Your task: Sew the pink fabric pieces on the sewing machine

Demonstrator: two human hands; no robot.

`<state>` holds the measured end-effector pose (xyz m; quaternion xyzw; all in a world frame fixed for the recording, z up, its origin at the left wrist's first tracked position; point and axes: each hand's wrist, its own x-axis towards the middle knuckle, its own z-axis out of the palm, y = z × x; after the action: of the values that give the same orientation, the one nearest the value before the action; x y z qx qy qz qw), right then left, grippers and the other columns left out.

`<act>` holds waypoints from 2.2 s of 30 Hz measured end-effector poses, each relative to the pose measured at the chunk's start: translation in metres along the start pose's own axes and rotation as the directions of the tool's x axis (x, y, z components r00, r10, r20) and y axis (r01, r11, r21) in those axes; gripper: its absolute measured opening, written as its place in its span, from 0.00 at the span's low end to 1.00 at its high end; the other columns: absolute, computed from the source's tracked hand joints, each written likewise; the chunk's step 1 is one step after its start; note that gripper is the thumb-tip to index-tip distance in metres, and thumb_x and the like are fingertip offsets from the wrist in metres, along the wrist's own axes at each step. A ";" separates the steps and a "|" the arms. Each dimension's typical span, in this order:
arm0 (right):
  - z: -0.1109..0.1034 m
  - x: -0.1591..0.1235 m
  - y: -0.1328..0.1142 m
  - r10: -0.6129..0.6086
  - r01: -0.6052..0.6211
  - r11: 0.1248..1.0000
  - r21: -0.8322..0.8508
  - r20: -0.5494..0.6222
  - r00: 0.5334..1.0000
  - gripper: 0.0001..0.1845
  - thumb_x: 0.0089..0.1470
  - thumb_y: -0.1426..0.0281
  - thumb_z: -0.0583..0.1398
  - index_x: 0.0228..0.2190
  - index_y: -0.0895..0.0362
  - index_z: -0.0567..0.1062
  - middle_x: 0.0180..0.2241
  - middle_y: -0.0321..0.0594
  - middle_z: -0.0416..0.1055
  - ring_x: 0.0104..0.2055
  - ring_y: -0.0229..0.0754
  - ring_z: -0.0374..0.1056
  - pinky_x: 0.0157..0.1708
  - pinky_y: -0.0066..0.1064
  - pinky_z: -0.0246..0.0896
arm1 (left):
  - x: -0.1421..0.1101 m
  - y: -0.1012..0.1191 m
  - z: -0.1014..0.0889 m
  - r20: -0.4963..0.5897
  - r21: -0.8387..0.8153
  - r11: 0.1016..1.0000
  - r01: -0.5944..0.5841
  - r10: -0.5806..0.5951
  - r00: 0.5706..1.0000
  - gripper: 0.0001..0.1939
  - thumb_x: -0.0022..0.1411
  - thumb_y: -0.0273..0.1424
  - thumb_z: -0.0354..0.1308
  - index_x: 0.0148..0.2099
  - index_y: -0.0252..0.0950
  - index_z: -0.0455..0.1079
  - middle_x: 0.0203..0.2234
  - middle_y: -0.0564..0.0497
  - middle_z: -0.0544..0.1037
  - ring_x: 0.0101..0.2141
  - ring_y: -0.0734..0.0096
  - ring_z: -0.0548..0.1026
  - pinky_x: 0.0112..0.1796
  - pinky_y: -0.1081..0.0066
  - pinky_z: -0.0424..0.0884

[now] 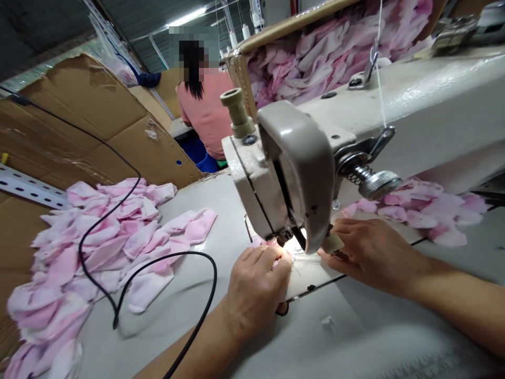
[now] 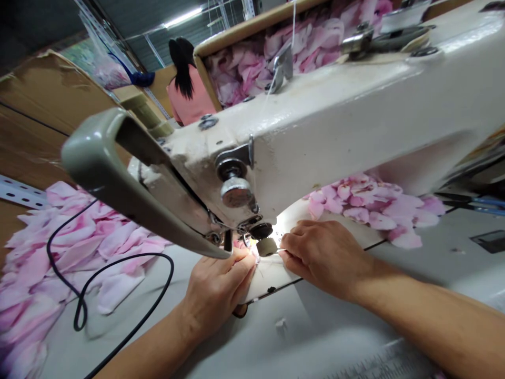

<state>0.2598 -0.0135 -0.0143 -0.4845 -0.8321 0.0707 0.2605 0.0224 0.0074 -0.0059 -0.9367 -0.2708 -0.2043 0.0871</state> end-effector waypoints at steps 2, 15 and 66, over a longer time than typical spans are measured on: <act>0.001 0.001 0.000 -0.002 0.002 1.000 -0.001 -0.018 1.000 0.11 0.55 0.75 0.59 0.21 0.57 0.69 0.23 0.34 0.67 0.27 0.39 0.63 0.27 0.30 0.44 | -0.001 0.000 0.001 -0.001 -0.010 1.000 -0.001 0.001 1.000 0.08 0.66 0.22 0.51 0.44 0.35 0.70 0.35 0.48 0.76 0.38 0.64 0.75 0.37 0.64 0.69; 0.002 0.004 0.001 -0.121 0.122 0.993 0.010 -0.050 0.991 0.14 0.57 0.76 0.53 0.21 0.59 0.69 0.23 0.35 0.67 0.26 0.38 0.62 0.26 0.30 0.44 | 0.000 0.001 -0.001 -0.022 -0.059 0.998 0.024 -0.026 0.999 0.05 0.66 0.23 0.53 0.44 0.32 0.68 0.31 0.49 0.74 0.33 0.65 0.72 0.39 0.65 0.71; 0.009 0.002 0.006 -0.129 0.119 0.979 -0.165 -0.055 0.990 0.11 0.60 0.74 0.53 0.26 0.59 0.72 0.25 0.40 0.70 0.28 0.42 0.64 0.26 0.30 0.43 | -0.007 -0.013 0.004 0.036 -0.083 0.996 -0.025 0.028 0.999 0.06 0.69 0.24 0.48 0.41 0.35 0.66 0.35 0.48 0.74 0.35 0.65 0.69 0.37 0.67 0.66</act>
<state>0.2595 -0.0073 -0.0237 -0.4533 -0.8548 -0.0291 0.2512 0.0112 0.0161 -0.0115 -0.9466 -0.2513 -0.1967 0.0460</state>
